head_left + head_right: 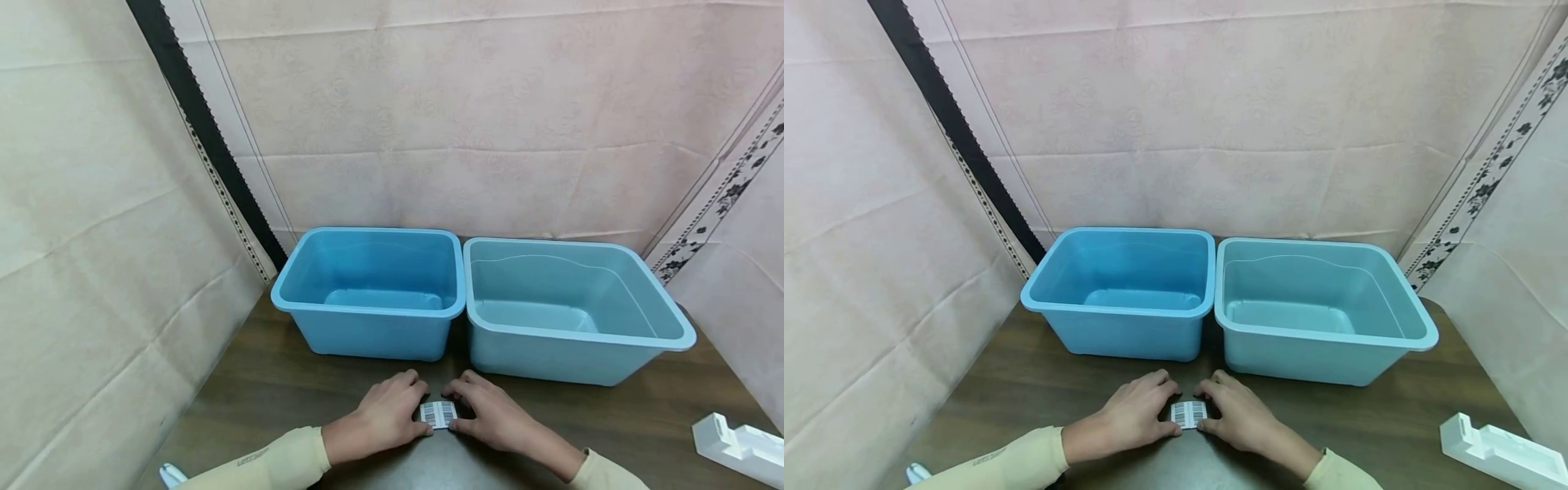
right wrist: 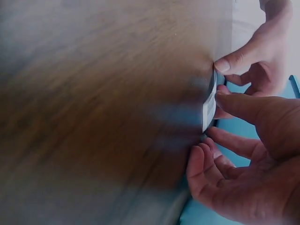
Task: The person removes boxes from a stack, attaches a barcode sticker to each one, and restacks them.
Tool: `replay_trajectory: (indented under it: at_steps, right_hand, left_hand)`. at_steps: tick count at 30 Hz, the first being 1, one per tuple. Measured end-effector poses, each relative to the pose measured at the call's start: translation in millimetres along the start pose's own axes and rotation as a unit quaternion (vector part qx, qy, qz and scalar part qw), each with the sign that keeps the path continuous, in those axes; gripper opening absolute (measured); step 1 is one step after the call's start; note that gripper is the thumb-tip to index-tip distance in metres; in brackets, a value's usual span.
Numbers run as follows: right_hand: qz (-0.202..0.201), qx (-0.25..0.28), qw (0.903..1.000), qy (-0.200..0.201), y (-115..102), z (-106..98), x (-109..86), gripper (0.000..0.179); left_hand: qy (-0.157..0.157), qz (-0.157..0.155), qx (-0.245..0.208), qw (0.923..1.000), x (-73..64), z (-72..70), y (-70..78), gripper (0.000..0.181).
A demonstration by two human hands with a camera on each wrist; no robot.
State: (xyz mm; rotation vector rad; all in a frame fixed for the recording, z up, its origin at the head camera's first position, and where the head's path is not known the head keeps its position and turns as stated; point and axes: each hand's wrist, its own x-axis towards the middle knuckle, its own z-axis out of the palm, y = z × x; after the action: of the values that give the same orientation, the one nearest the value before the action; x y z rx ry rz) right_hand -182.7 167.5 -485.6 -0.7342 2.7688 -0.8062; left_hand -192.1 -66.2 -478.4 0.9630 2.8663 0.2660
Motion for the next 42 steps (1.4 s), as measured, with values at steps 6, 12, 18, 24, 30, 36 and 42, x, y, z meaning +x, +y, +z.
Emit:
replay_trajectory:
  at_steps: [6,12,18,24,30,36,42]
  right_hand:
    - [0.006,-0.018,0.9998,0.009,-6,3,2.1,0.033]
    - [0.009,0.000,0.9999,0.007,-3,4,1.0,0.030]
    - [-0.020,0.143,0.9892,-0.025,6,-6,-0.7,0.016]
    - [-0.027,0.246,0.9684,0.029,11,-19,-11.2,0.006]
    - [-0.027,0.333,0.9405,0.062,9,-22,-19.4,0.013]
    - [-0.023,0.353,0.9322,0.078,5,-16,-25.8,0.013]
    - [-0.037,0.354,0.9309,0.083,1,-15,-28.5,0.011]
  left_hand:
    - [-0.007,-0.005,-0.036,0.9993,4.6,-0.2,1.9,0.038]
    - [-0.006,0.000,-0.050,0.9987,6.4,-1.8,4.6,0.034]
    - [0.057,0.013,-0.098,0.9935,5.5,-8.2,3.0,0.018]
    - [0.152,0.001,-0.233,0.9604,2.8,-14.0,3.7,0.017]
    - [0.160,-0.014,-0.389,0.9072,-8.8,-14.7,11.5,0.014]
    - [0.154,-0.010,-0.444,0.8826,-18.2,-14.8,23.5,0.022]
    - [0.122,0.015,-0.469,0.8747,-20.6,-12.9,32.1,0.036]
